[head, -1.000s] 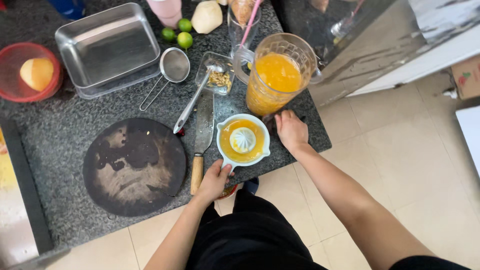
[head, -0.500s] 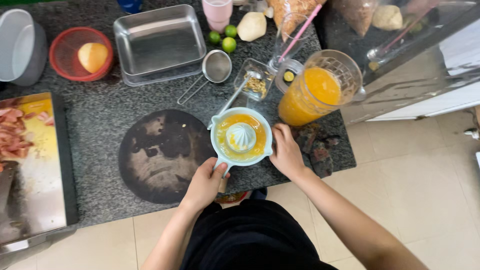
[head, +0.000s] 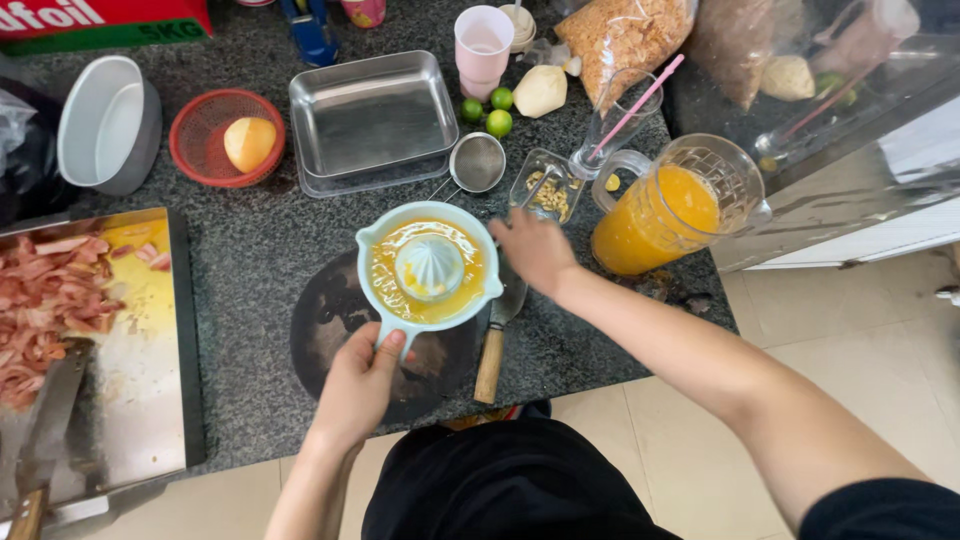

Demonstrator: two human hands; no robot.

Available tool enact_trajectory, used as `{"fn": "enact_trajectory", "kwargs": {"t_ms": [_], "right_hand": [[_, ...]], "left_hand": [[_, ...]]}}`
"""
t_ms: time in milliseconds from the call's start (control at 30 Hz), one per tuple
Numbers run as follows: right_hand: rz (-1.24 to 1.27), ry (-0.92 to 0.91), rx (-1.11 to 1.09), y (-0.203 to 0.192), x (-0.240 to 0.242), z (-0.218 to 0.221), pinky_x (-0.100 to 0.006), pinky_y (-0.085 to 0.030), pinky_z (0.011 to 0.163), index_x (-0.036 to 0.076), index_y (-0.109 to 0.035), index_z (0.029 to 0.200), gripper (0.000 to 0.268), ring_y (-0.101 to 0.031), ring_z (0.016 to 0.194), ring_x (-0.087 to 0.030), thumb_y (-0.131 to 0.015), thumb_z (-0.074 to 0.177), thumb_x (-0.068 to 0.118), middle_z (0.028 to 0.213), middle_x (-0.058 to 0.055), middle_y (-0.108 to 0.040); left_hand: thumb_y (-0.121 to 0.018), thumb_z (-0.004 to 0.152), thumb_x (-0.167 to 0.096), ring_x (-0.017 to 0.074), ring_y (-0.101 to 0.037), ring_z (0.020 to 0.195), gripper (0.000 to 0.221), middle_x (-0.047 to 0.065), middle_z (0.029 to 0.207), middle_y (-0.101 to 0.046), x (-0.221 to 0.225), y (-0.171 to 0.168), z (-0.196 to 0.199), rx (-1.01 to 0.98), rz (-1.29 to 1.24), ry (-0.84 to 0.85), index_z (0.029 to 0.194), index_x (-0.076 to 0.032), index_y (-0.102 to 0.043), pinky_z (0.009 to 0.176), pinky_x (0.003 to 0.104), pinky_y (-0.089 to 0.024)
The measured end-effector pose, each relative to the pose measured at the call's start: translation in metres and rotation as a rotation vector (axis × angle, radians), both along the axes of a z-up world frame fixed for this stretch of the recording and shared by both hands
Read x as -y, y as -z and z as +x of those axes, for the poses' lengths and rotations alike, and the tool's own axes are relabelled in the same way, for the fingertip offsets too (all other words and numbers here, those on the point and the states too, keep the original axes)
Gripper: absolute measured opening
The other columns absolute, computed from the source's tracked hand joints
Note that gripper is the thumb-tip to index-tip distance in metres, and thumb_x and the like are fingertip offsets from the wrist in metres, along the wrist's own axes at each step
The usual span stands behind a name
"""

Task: The person cuts oranges on a wooden board with a knife, squeezes them using a plastic manual juicer, and pours the juice into a large pitcher, stirring it with a spoon and adding ice.

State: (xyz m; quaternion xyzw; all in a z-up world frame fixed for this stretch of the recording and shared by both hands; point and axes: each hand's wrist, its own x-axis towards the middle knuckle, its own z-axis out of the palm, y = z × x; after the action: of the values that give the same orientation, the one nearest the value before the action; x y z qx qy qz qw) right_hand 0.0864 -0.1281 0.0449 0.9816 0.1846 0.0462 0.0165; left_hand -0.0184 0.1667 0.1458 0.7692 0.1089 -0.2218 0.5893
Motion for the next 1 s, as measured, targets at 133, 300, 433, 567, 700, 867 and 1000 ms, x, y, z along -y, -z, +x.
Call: {"fn": "enact_trajectory", "kwargs": {"t_ms": [133, 300, 433, 567, 700, 867, 1000], "right_hand": [[0.322, 0.244, 0.024, -0.083, 0.037, -0.019, -0.046, -0.057, 0.066, 0.006, -0.069, 0.115, 0.022, -0.072, 0.079, -0.038, -0.06, 0.097, 0.014, 0.102, -0.02, -0.07], [0.786, 0.206, 0.171, -0.154, 0.078, -0.067, -0.032, -0.06, 0.07, 0.003, -0.073, 0.118, 0.02, -0.076, 0.083, -0.026, -0.063, 0.101, 0.006, 0.11, -0.019, -0.075], [1.022, 0.194, 0.339, -0.165, 0.104, -0.117, -0.031, -0.056, 0.071, -0.004, -0.064, 0.13, 0.023, -0.071, 0.089, -0.024, -0.056, 0.11, 0.006, 0.114, -0.021, -0.071], [1.373, 0.331, 0.441, -0.164, 0.135, -0.158, -0.031, -0.054, 0.066, -0.003, -0.047, 0.135, 0.027, -0.072, 0.085, -0.025, -0.046, 0.119, 0.019, 0.113, -0.025, -0.069], [1.509, 0.463, 0.475, -0.163, 0.161, -0.184, -0.033, -0.057, 0.067, 0.0, -0.038, 0.125, 0.025, -0.074, 0.084, -0.029, -0.038, 0.123, 0.025, 0.107, -0.028, -0.068], [1.477, 0.492, 0.492, -0.162, 0.165, -0.196, -0.033, -0.057, 0.064, 0.0, -0.038, 0.12, 0.022, -0.073, 0.08, -0.029, -0.039, 0.121, 0.022, 0.101, -0.027, -0.066], [1.388, 0.501, 0.496, -0.165, 0.161, -0.196, -0.031, -0.056, 0.065, -0.001, -0.038, 0.118, 0.02, -0.073, 0.08, -0.026, -0.041, 0.121, 0.018, 0.099, -0.026, -0.068]], "left_hand": [[-0.058, 0.102, -0.031, 0.0078, -0.06, 0.085, 0.032, 0.002, 0.087, -0.072, -0.007, 0.001, 0.013, 0.079, 0.016, 0.036, 0.101, -0.002, -0.071, 0.081, 0.026, -0.048], [-0.058, 0.102, -0.031, 0.0074, -0.058, 0.083, 0.031, 0.001, 0.087, -0.072, 0.015, 0.004, 0.029, 0.036, -0.046, 0.091, 0.106, -0.003, -0.071, 0.079, 0.026, -0.046], [-0.056, 0.103, -0.03, 0.0074, -0.055, 0.08, 0.031, 0.001, 0.087, -0.071, 0.043, -0.003, 0.039, 0.029, -0.081, 0.178, 0.109, -0.003, -0.071, 0.078, 0.027, -0.046], [-0.055, 0.103, -0.03, 0.0072, -0.057, 0.08, 0.032, 0.002, 0.086, -0.07, 0.077, -0.016, 0.051, 0.077, -0.121, 0.271, 0.108, -0.002, -0.07, 0.078, 0.026, -0.046], [-0.055, 0.103, -0.029, 0.0064, -0.057, 0.08, 0.031, 0.001, 0.086, -0.07, 0.114, -0.032, 0.065, 0.11, -0.123, 0.325, 0.109, -0.002, -0.07, 0.077, 0.024, -0.046], [-0.056, 0.103, -0.027, 0.0069, -0.054, 0.072, 0.03, 0.001, 0.083, -0.069, 0.156, -0.048, 0.086, 0.233, -0.087, 0.381, 0.107, -0.002, -0.071, 0.067, 0.027, -0.045], [-0.057, 0.103, -0.027, 0.0068, -0.054, 0.067, 0.029, 0.0, 0.08, -0.07, 0.186, -0.054, 0.102, 0.317, -0.073, 0.395, 0.104, -0.001, -0.07, 0.062, 0.027, -0.045]]}}
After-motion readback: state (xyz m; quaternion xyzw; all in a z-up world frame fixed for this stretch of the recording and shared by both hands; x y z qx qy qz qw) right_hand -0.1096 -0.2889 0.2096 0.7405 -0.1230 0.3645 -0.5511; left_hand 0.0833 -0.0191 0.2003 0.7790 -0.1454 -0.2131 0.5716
